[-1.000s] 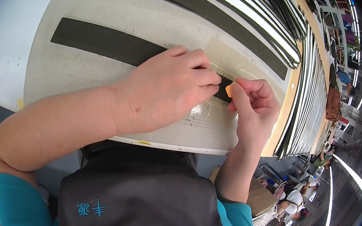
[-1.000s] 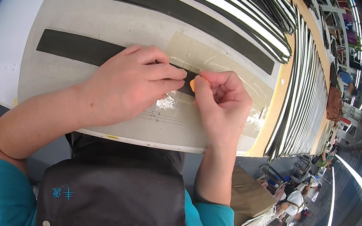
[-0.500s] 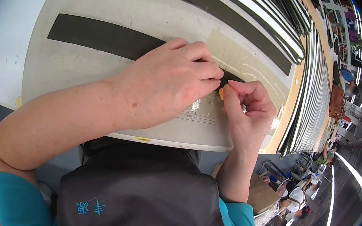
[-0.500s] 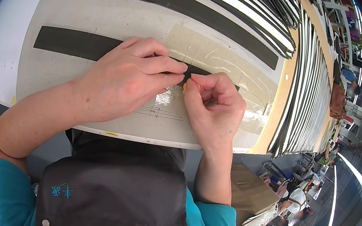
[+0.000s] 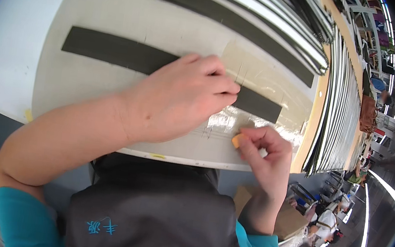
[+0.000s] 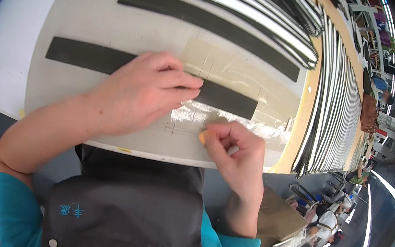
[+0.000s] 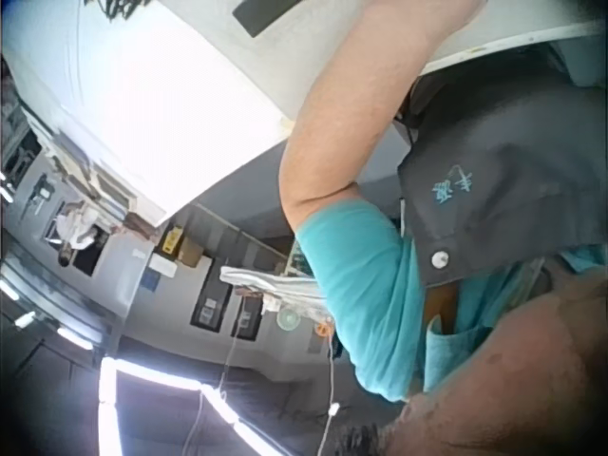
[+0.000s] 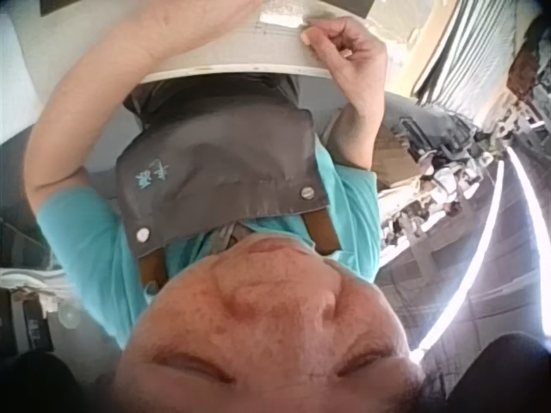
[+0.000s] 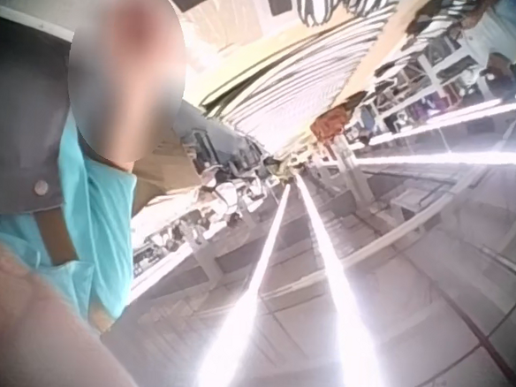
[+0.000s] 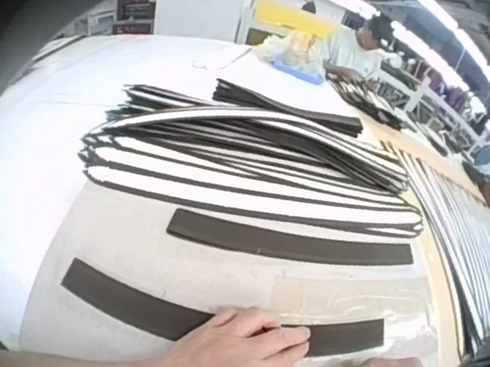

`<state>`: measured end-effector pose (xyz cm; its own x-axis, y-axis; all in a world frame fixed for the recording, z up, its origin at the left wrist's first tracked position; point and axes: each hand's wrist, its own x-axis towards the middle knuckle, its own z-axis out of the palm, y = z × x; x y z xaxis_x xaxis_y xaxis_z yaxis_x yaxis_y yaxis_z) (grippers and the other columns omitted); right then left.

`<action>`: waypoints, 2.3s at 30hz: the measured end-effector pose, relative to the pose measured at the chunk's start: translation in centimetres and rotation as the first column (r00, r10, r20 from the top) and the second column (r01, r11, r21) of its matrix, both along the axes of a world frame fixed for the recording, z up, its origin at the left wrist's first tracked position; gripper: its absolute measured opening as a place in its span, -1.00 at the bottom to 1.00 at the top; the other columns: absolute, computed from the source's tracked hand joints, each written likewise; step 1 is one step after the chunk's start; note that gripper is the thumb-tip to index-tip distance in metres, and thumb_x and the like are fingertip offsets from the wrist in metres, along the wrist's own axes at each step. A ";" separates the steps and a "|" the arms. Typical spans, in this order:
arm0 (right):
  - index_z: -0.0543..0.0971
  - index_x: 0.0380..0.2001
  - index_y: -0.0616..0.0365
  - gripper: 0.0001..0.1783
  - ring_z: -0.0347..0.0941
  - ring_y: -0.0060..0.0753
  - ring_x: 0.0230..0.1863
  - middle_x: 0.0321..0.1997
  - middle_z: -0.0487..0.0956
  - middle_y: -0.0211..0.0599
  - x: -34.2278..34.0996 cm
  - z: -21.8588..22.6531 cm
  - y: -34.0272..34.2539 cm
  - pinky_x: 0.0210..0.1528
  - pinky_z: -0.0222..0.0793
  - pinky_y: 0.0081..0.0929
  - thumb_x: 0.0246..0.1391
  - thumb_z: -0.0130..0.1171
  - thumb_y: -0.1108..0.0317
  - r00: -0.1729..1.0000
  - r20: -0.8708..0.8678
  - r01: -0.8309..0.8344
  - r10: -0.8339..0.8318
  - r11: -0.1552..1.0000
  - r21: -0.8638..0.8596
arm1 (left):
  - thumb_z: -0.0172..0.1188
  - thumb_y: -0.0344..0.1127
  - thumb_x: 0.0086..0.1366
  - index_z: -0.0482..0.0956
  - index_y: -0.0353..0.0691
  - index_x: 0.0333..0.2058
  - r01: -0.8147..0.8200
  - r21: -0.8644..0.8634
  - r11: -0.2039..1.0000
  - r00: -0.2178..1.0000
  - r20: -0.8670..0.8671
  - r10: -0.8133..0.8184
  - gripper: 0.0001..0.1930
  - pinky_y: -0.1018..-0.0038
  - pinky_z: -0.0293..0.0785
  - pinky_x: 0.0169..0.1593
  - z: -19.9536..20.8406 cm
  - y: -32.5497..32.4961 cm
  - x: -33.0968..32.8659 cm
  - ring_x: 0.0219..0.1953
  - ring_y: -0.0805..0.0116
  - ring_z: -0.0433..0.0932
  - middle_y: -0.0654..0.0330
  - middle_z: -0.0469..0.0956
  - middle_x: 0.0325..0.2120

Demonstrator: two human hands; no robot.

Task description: The person repeatedly picks up long, thin, serrated strips from a pile, places them on a workbench, and uses a small orange tool to rub or press along the surface of each strip. The person then sets the treated strip aside and repeats the process with the next strip from the pile.

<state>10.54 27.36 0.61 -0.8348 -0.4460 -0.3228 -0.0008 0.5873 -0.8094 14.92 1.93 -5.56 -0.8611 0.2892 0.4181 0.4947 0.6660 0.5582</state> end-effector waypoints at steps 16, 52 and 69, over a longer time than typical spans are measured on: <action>0.67 -0.16 0.19 -0.73 0.48 -0.58 -0.39 -0.42 0.60 -0.45 -9.1 -1.5 3.0 -0.28 0.42 -0.59 0.07 0.51 0.45 0.957 -0.275 -0.095 0.091 0.995 -0.002 | 0.46 -0.42 0.21 0.52 -0.24 -0.24 -0.519 -0.133 0.845 0.721 0.462 0.516 -0.74 0.36 0.50 -0.09 5.5 -9.4 4.4 -0.26 0.21 0.56 0.16 0.53 -0.36; 0.52 0.36 -0.02 -0.32 0.51 -0.16 0.30 0.51 0.40 -0.11 -18.3 -4.0 5.1 0.23 0.52 -0.30 0.16 0.44 0.43 0.598 -0.797 0.055 -0.083 0.997 -0.062 | 0.37 -0.49 0.25 0.68 -0.16 -0.29 -0.332 -0.238 0.913 0.889 -0.403 0.218 -0.91 0.32 0.39 0.00 8.2 -3.5 -10.3 -0.28 0.22 0.59 0.30 0.65 -0.38; 0.71 -0.07 0.02 -0.61 0.51 -0.14 0.09 -0.01 0.65 -0.34 -17.1 -1.0 -2.8 0.32 0.27 -0.14 0.00 0.54 0.26 0.412 -0.874 -0.224 0.258 0.958 0.177 | 0.26 -0.39 0.39 0.63 -0.17 -0.27 -0.393 -0.290 0.873 0.919 -0.170 0.357 -0.97 0.29 0.39 -0.02 5.7 -4.8 -10.1 -0.25 0.20 0.60 0.24 0.66 -0.37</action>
